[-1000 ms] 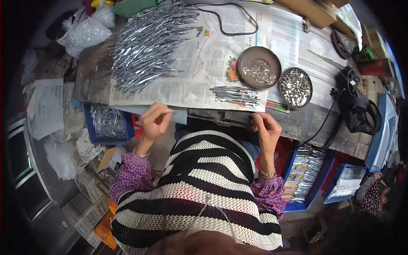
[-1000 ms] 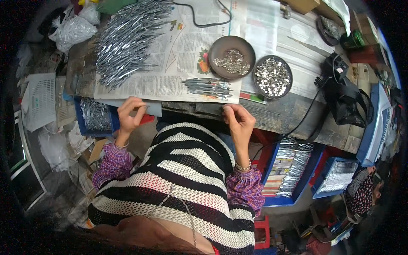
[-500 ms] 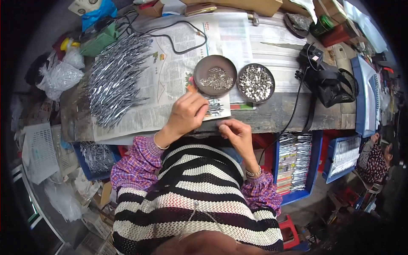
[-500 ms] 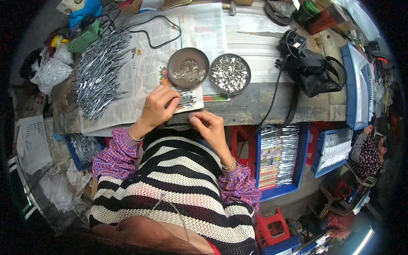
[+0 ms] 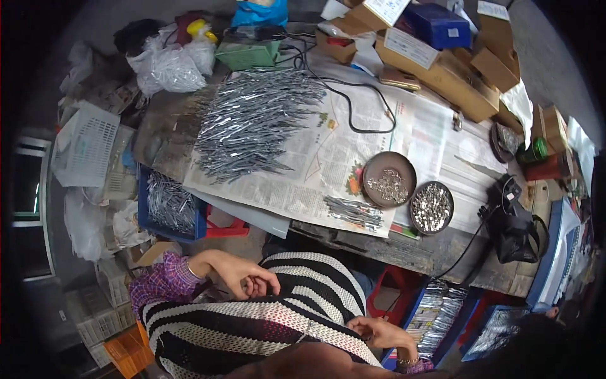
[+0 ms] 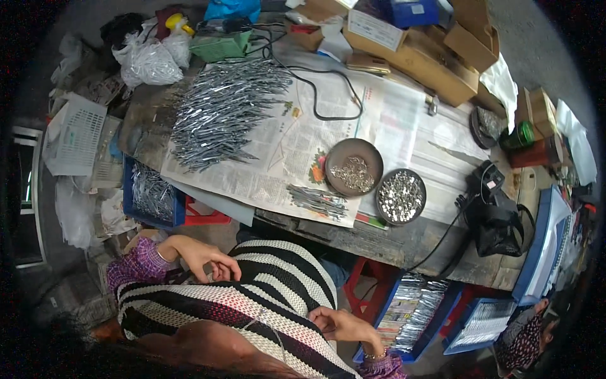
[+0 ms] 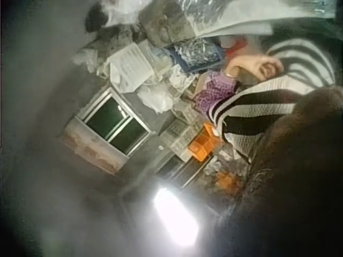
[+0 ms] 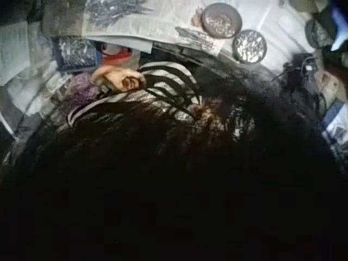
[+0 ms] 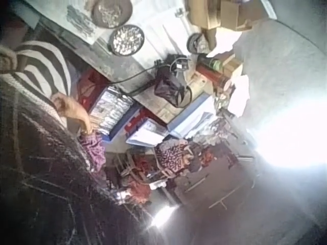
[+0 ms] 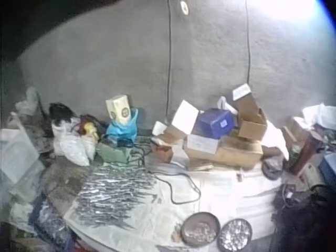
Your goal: Assembling small metal hardware components by hand at a workbench.
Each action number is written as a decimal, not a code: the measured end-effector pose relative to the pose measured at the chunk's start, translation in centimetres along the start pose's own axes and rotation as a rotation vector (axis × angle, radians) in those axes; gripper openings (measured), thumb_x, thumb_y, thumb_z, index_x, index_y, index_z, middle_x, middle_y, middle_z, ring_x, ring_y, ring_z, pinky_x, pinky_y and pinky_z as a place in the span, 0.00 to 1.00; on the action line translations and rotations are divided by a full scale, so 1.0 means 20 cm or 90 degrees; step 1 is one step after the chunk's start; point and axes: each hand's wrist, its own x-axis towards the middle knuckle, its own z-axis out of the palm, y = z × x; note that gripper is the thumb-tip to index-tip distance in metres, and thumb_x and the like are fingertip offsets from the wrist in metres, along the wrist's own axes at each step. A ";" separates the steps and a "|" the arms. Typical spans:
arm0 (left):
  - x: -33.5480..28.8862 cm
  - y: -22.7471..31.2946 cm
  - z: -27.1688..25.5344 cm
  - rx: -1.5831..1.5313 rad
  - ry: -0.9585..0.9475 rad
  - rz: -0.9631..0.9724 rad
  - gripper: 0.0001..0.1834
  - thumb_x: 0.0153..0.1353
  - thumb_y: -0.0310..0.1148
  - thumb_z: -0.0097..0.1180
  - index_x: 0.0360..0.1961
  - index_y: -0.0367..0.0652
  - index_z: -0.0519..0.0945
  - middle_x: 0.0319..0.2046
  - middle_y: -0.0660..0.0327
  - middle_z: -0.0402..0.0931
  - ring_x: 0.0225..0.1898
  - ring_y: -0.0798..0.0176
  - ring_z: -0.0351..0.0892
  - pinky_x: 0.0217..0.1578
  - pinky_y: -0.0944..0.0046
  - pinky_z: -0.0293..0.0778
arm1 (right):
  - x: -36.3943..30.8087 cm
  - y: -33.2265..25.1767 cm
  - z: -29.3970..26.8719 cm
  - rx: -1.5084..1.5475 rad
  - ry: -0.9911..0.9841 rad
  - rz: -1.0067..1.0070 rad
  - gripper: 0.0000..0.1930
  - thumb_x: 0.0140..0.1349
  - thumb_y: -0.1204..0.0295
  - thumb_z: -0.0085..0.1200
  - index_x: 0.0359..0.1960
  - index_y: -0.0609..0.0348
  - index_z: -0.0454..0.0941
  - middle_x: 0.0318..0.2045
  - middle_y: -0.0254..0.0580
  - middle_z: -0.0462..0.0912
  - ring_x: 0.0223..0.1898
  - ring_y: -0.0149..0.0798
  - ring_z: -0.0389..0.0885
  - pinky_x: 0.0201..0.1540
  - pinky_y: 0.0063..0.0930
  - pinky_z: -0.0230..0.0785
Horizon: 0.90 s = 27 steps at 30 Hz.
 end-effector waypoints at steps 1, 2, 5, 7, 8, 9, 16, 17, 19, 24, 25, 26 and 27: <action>0.00 -0.02 0.01 0.000 0.004 0.005 0.33 0.46 0.20 0.59 0.57 0.40 0.64 0.39 0.61 0.70 0.36 0.72 0.68 0.40 0.73 0.69 | 0.01 0.00 0.01 -0.059 0.018 -0.014 0.24 0.48 0.83 0.56 0.50 0.58 0.68 0.32 0.31 0.78 0.35 0.22 0.74 0.41 0.19 0.69; 0.00 -0.03 0.01 -0.020 -0.003 0.003 0.34 0.46 0.20 0.58 0.57 0.40 0.63 0.38 0.62 0.70 0.36 0.72 0.68 0.40 0.73 0.68 | 0.01 0.03 0.02 -0.063 0.025 -0.003 0.23 0.47 0.81 0.57 0.49 0.58 0.69 0.33 0.31 0.79 0.34 0.21 0.73 0.38 0.19 0.67; -0.01 -0.02 0.03 -0.029 -0.010 0.018 0.35 0.44 0.18 0.54 0.58 0.41 0.62 0.34 0.65 0.67 0.33 0.73 0.67 0.37 0.73 0.67 | 0.00 -0.01 0.05 -0.011 0.054 -0.016 0.20 0.46 0.82 0.54 0.45 0.60 0.70 0.30 0.29 0.76 0.32 0.20 0.71 0.33 0.18 0.63; -0.02 0.01 0.05 0.012 0.039 0.052 0.32 0.44 0.16 0.53 0.55 0.40 0.65 0.30 0.68 0.67 0.30 0.75 0.66 0.33 0.74 0.65 | 0.03 0.03 0.05 0.006 0.091 0.011 0.19 0.46 0.83 0.53 0.43 0.60 0.70 0.29 0.28 0.75 0.33 0.20 0.71 0.34 0.18 0.63; -0.02 -0.01 0.07 0.014 0.042 0.057 0.32 0.44 0.16 0.53 0.55 0.40 0.65 0.30 0.68 0.67 0.30 0.75 0.66 0.33 0.74 0.65 | 0.03 0.07 0.05 0.026 0.126 0.034 0.18 0.47 0.84 0.52 0.42 0.60 0.70 0.29 0.27 0.73 0.33 0.20 0.71 0.35 0.18 0.63; 0.01 -0.02 0.08 0.049 0.105 0.076 0.30 0.43 0.15 0.52 0.53 0.40 0.67 0.27 0.69 0.67 0.28 0.76 0.65 0.30 0.75 0.64 | 0.04 0.14 0.04 0.070 0.162 0.014 0.17 0.46 0.85 0.50 0.41 0.60 0.69 0.30 0.27 0.72 0.34 0.21 0.70 0.36 0.18 0.62; 0.13 -0.25 -0.02 0.090 0.222 0.066 0.23 0.40 0.13 0.51 0.41 0.41 0.69 0.22 0.72 0.62 0.24 0.80 0.57 0.23 0.76 0.56 | 0.13 0.18 0.01 0.071 0.074 0.036 0.19 0.45 0.87 0.50 0.41 0.61 0.67 0.33 0.30 0.72 0.37 0.24 0.70 0.38 0.18 0.63; 0.15 -0.27 -0.02 0.065 0.148 0.074 0.23 0.40 0.13 0.51 0.41 0.41 0.68 0.22 0.72 0.61 0.24 0.80 0.57 0.23 0.77 0.55 | 0.14 0.14 0.01 0.038 0.080 0.045 0.19 0.44 0.88 0.51 0.41 0.62 0.68 0.32 0.31 0.74 0.35 0.24 0.71 0.39 0.18 0.65; 0.15 -0.28 -0.03 0.028 0.121 0.080 0.22 0.42 0.14 0.52 0.40 0.41 0.66 0.22 0.72 0.60 0.24 0.80 0.56 0.23 0.77 0.55 | 0.14 0.17 -0.01 0.038 0.075 0.048 0.19 0.44 0.88 0.52 0.41 0.62 0.69 0.31 0.31 0.74 0.34 0.24 0.72 0.38 0.19 0.66; 0.08 -0.25 -0.10 0.072 0.068 0.037 0.23 0.47 0.23 0.62 0.45 0.39 0.68 0.24 0.70 0.69 0.25 0.80 0.64 0.24 0.78 0.61 | 0.19 0.14 -0.10 -0.006 0.056 0.005 0.15 0.45 0.86 0.57 0.37 0.61 0.72 0.27 0.30 0.76 0.32 0.23 0.74 0.36 0.19 0.68; 0.06 -0.26 -0.13 0.081 0.094 0.067 0.23 0.49 0.27 0.64 0.46 0.39 0.71 0.27 0.68 0.74 0.27 0.78 0.71 0.27 0.77 0.67 | 0.22 0.10 -0.11 -0.034 0.104 -0.024 0.13 0.47 0.84 0.59 0.35 0.62 0.74 0.27 0.31 0.77 0.31 0.23 0.74 0.36 0.19 0.68; 0.03 -0.25 -0.15 0.087 0.198 0.121 0.20 0.50 0.27 0.63 0.45 0.39 0.73 0.28 0.67 0.75 0.28 0.77 0.72 0.29 0.76 0.68 | 0.26 0.11 -0.12 0.013 0.154 -0.048 0.12 0.48 0.83 0.59 0.35 0.62 0.74 0.27 0.31 0.78 0.31 0.22 0.74 0.35 0.19 0.68; 0.01 -0.24 -0.16 0.092 0.302 0.175 0.18 0.51 0.27 0.62 0.44 0.39 0.74 0.29 0.67 0.76 0.30 0.76 0.74 0.31 0.75 0.70 | 0.31 0.11 -0.12 0.061 0.204 -0.071 0.11 0.50 0.82 0.59 0.35 0.62 0.75 0.27 0.30 0.78 0.30 0.22 0.74 0.35 0.19 0.68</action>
